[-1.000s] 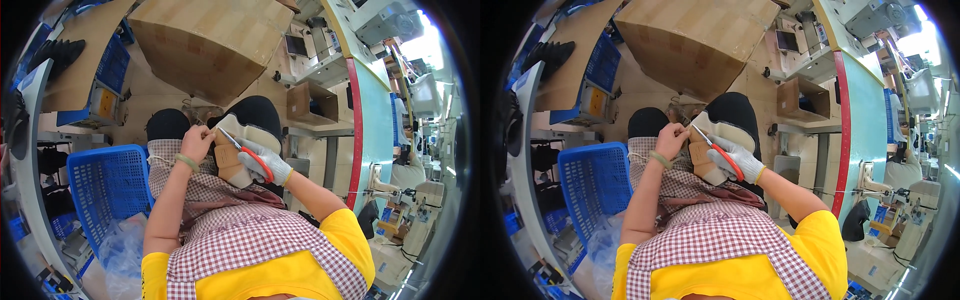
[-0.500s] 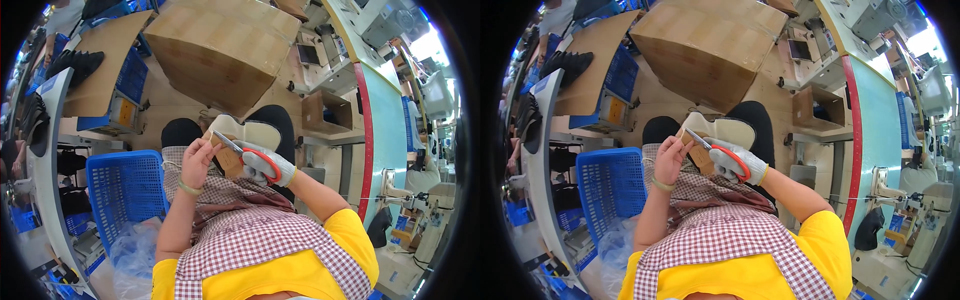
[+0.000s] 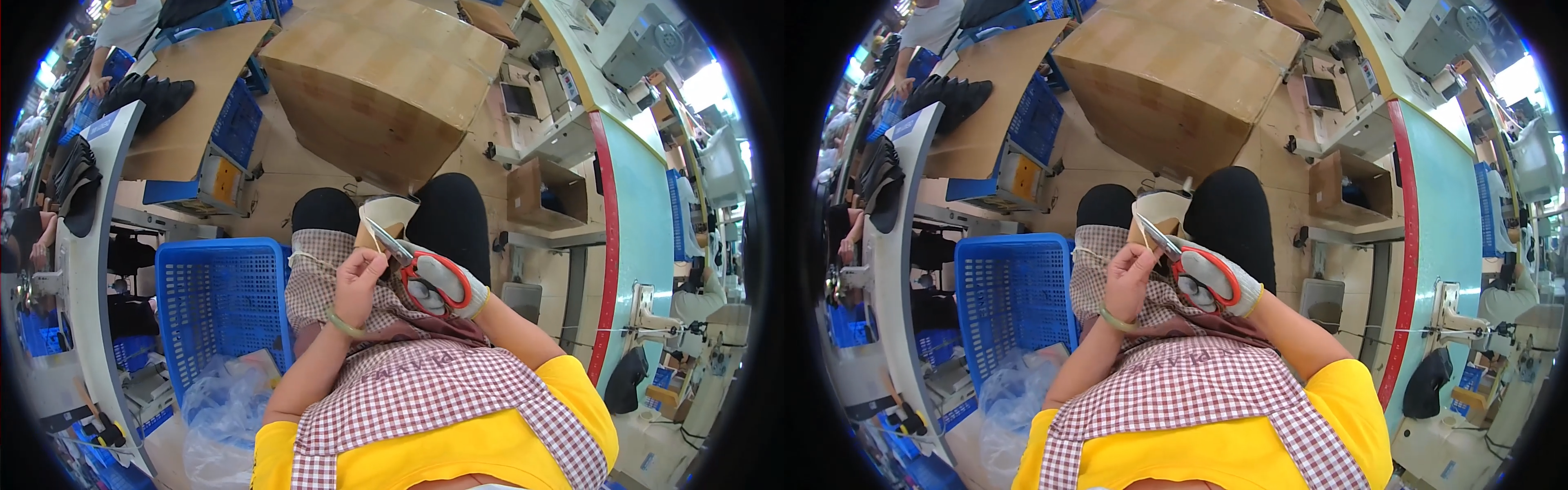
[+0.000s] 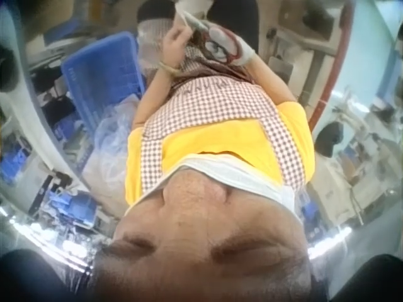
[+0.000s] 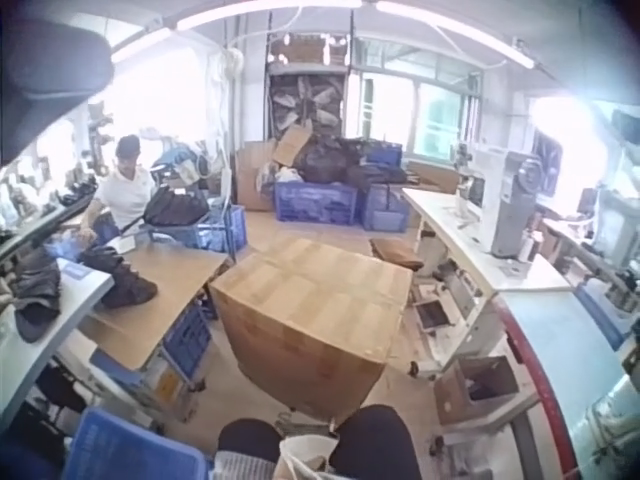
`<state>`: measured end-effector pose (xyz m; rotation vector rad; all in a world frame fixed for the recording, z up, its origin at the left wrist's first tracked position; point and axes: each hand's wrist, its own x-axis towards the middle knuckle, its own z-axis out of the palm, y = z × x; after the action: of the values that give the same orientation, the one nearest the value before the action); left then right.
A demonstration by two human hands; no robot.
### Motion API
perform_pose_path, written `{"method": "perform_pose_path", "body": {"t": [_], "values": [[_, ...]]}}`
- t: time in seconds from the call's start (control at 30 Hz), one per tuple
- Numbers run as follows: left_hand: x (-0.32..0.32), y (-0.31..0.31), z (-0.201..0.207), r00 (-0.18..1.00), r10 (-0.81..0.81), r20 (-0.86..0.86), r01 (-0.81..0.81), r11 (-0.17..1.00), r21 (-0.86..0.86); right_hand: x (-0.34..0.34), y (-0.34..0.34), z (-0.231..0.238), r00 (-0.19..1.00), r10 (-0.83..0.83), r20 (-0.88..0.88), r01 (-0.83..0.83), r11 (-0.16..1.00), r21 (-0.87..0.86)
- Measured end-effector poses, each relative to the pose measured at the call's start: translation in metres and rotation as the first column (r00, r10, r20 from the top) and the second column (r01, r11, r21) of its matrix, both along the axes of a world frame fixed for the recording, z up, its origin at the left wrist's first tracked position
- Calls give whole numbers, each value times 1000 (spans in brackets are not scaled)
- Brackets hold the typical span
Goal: Trim and clear excess material from a shoe pattern component using scissors during shoe assembly.
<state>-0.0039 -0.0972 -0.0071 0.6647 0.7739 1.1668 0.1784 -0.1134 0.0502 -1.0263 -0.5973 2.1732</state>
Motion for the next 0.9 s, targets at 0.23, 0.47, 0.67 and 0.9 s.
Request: {"method": "perform_pose_path", "body": {"t": [0.23,0.47,0.67,0.9], "values": [[19,-24,-10,970,-173,168,191,977,-100,-2,-39,0,979,-190,-75,183,978,-95],[23,-25,1,905,-262,336,289,957,-35,4,-59,1,962,-266,-58,255,956,-147],[20,-31,-8,906,-404,127,414,909,-56,1,-58,0,935,-355,18,351,913,-210],[19,-28,-16,854,-507,119,507,861,31,6,-64,-14,912,-403,-80,386,907,-168]]}}
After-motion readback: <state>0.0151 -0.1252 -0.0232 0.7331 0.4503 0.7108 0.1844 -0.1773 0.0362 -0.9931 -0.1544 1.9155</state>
